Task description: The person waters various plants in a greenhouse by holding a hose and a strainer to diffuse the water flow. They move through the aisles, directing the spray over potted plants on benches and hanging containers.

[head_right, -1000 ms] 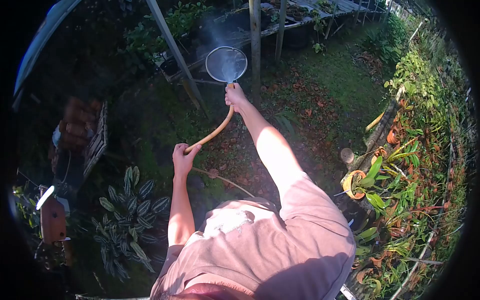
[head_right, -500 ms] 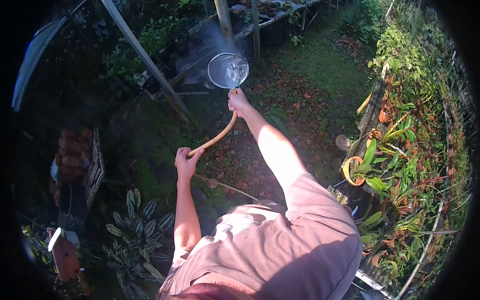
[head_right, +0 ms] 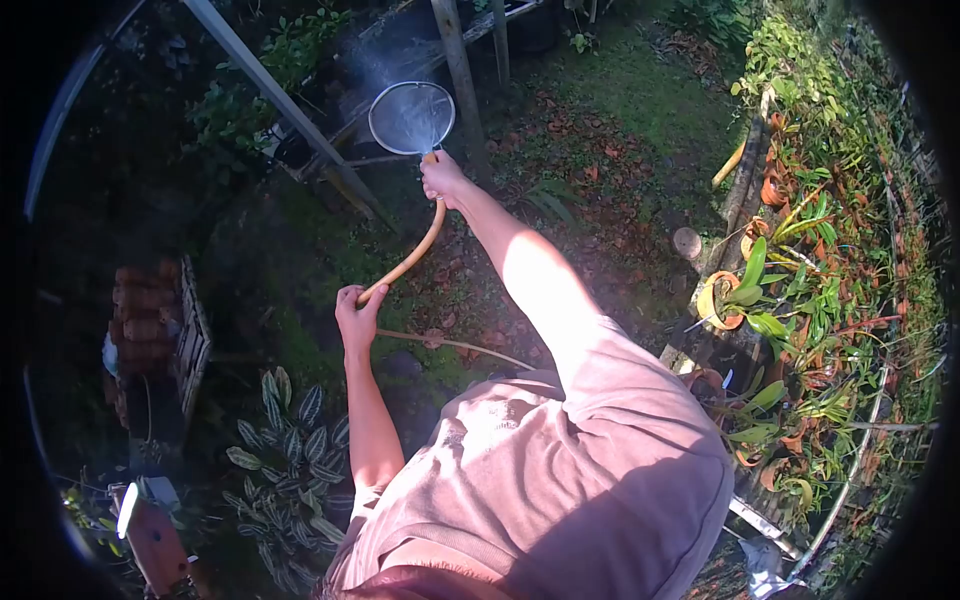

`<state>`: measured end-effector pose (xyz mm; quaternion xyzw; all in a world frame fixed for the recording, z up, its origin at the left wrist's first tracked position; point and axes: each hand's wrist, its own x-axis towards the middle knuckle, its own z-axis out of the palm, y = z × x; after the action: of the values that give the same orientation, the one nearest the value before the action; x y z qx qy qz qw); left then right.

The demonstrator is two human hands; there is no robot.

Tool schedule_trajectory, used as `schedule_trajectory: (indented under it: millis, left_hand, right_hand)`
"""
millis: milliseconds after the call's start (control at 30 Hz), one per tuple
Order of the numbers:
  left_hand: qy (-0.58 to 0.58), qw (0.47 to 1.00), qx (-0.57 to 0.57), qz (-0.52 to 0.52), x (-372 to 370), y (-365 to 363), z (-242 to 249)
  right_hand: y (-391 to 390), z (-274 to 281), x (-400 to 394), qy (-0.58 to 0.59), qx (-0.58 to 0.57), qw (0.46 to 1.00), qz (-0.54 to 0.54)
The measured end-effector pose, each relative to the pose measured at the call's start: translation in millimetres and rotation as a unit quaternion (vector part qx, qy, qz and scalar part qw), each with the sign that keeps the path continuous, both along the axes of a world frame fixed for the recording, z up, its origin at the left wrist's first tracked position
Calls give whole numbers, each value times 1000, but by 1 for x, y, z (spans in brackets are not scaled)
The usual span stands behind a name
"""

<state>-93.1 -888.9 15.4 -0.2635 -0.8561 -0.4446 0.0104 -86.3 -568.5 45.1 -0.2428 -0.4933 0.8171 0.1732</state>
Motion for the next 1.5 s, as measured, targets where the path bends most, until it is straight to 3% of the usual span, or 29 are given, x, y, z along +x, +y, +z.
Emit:
schedule_trajectory:
  millis: [267,567,767,900,1100,1167,1233,1300,1367,1500]
  left_hand:
    - [17,999,6,-48,-15,8,11]
    - [48,991,17,-127,-24,59,30]
    - [53,985,-15,-162,-10,128,42]
    - [85,976,-43,-198,-9,181,46]
    - [-6,961,-57,-270,-4,268,47]
    - [-55,964,-62,-251,2,304,48]
    - [-37,963,-97,-251,1,339,48]
    - [-76,963,-110,-232,6,368,60]
    - [-49,968,-96,-227,3,394,47]
    - [-57,970,-95,-216,6,423,44]
  right_hand:
    - [12,-15,12,1,-54,996,-73]
    - [58,11,51,9,-46,991,-122]
    - [140,-2,80,96,-35,983,-150]
    - [203,14,78,89,-39,978,-186]
    - [324,16,55,134,13,981,-141]
    - [337,36,50,103,7,973,-208]
    - [402,8,38,155,-6,979,-133]
    - [428,11,37,142,18,982,-120]
    - [434,33,30,33,57,983,-174]
    - [459,37,13,11,71,982,-172]
